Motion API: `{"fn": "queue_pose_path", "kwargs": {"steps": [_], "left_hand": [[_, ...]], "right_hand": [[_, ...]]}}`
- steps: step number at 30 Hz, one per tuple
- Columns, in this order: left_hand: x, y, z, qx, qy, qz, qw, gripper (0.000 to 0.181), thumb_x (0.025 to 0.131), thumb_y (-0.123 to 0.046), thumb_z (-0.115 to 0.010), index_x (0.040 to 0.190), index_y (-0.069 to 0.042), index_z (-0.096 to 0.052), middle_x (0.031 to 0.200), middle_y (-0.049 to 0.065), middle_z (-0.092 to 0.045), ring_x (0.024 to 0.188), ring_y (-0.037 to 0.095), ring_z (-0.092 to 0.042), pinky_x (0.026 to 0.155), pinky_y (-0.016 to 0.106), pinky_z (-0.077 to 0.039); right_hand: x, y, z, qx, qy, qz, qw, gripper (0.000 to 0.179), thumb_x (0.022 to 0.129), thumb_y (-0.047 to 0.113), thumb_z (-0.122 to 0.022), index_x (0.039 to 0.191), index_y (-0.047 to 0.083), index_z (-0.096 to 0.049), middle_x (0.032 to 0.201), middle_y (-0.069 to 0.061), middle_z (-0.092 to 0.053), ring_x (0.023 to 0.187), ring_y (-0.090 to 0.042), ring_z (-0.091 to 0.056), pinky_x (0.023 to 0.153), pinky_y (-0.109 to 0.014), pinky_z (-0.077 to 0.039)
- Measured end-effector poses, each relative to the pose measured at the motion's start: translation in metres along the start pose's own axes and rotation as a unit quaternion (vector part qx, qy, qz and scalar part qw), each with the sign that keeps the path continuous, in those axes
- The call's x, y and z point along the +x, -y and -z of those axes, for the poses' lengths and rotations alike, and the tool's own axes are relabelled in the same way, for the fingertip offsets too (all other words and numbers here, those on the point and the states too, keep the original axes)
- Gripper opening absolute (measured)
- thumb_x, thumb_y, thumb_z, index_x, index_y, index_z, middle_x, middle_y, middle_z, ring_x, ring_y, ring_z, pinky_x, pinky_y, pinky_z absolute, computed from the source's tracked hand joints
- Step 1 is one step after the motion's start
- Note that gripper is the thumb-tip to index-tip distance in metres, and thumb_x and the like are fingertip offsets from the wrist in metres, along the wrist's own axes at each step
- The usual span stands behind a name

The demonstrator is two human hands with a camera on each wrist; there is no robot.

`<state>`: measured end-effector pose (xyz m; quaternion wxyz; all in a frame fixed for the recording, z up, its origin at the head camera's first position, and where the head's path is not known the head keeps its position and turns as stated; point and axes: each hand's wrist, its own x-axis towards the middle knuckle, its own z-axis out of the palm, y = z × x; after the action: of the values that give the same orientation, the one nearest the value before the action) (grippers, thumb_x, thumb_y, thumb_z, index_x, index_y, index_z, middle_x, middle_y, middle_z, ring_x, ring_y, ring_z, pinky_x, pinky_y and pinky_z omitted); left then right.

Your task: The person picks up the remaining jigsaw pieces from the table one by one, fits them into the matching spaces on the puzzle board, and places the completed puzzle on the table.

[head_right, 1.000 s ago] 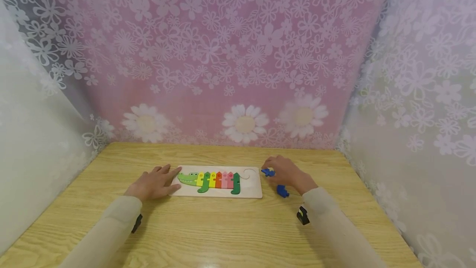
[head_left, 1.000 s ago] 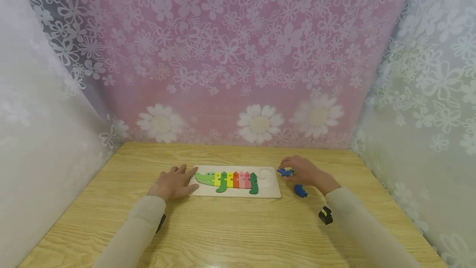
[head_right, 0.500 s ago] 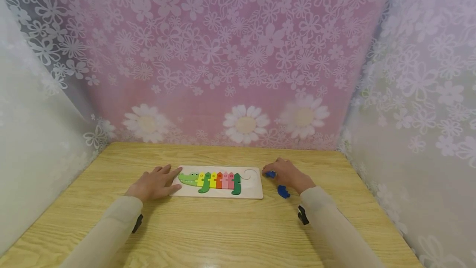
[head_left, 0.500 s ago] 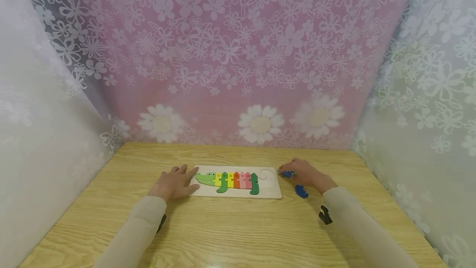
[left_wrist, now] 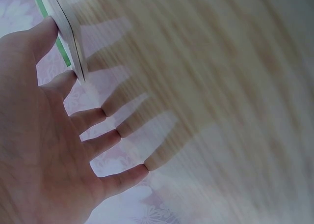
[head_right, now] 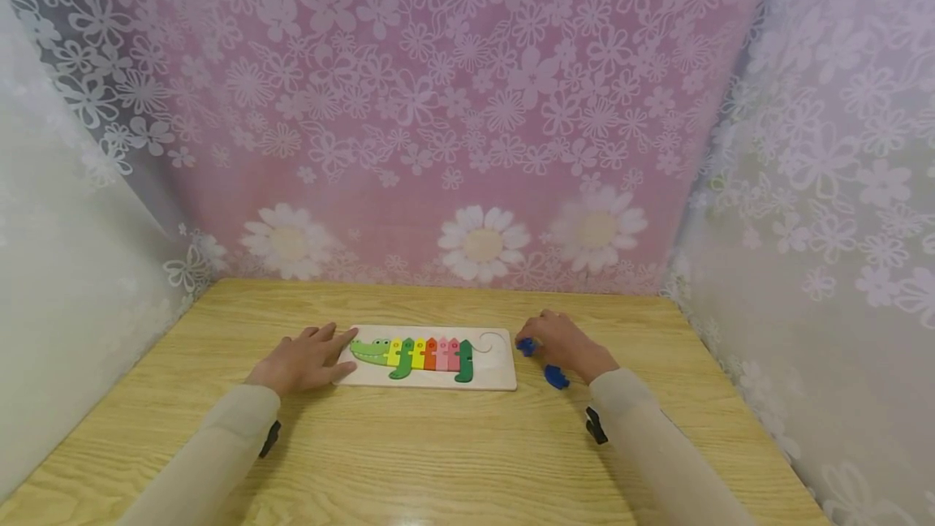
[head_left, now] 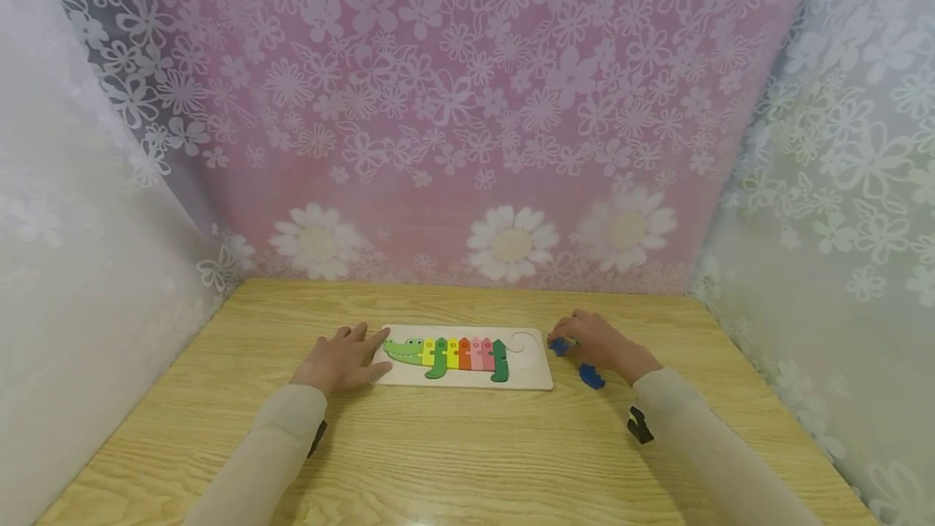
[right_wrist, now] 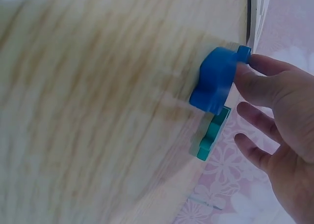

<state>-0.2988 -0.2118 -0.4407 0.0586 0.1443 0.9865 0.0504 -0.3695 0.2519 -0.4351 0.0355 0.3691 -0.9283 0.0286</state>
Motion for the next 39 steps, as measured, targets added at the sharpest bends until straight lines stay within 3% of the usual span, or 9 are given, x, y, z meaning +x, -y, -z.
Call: {"fn": "queue_pose_path", "kwargs": {"steps": [6,12,19,31,39], "left_hand": [[-0.001,-0.001,0.0,-0.006,0.002,0.0,1.0,0.074,0.103,-0.067,-0.042,0.164,-0.027,-0.032,0.167,0.022,-0.032,0.151,0.051,-0.033,0.112,0.083,-0.026],[-0.001,-0.001,0.0,-0.003,0.001,-0.001,1.0,0.074,0.103,-0.067,-0.042,0.164,-0.026,-0.032,0.167,0.022,-0.032,0.15,0.051,-0.034,0.111,0.083,-0.027],[-0.001,-0.001,0.001,-0.002,0.003,-0.002,1.0,0.074,0.103,-0.067,-0.042,0.164,-0.026,-0.031,0.168,0.022,-0.031,0.151,0.051,-0.033,0.112,0.083,-0.026],[-0.001,0.0,0.003,0.0,0.007,-0.004,1.0,0.074,0.103,-0.066,-0.042,0.165,-0.026,-0.03,0.168,0.021,-0.03,0.151,0.051,-0.032,0.112,0.083,-0.026],[-0.001,0.0,0.001,0.002,0.007,-0.005,1.0,0.074,0.103,-0.067,-0.041,0.165,-0.026,-0.03,0.168,0.021,-0.03,0.151,0.051,-0.033,0.112,0.083,-0.026]], "right_hand": [[0.0,0.001,-0.001,0.001,0.0,0.007,1.0,0.031,0.088,0.013,-0.082,0.119,0.014,-0.078,0.121,-0.008,-0.075,0.1,-0.029,-0.063,0.084,-0.047,-0.056],[-0.001,0.005,-0.002,-0.01,-0.017,0.017,0.9997,0.031,0.086,0.008,-0.082,0.117,0.012,-0.079,0.113,-0.011,-0.074,0.098,-0.031,-0.065,0.084,-0.049,-0.057],[-0.002,0.009,-0.004,-0.041,-0.02,-0.013,0.9989,0.031,0.088,0.014,-0.081,0.119,0.017,-0.078,0.115,-0.01,-0.072,0.103,-0.033,-0.063,0.08,-0.055,-0.054],[0.004,0.023,0.009,-0.021,-0.098,-0.028,0.9946,0.033,0.086,0.016,-0.084,0.118,0.015,-0.078,0.113,-0.012,-0.071,0.1,-0.036,-0.065,0.075,-0.057,-0.054],[0.005,0.038,0.015,-0.025,-0.104,-0.035,0.9937,0.031,0.085,0.016,-0.085,0.115,0.015,-0.079,0.111,-0.01,-0.071,0.099,-0.035,-0.063,0.075,-0.056,-0.053]]}}
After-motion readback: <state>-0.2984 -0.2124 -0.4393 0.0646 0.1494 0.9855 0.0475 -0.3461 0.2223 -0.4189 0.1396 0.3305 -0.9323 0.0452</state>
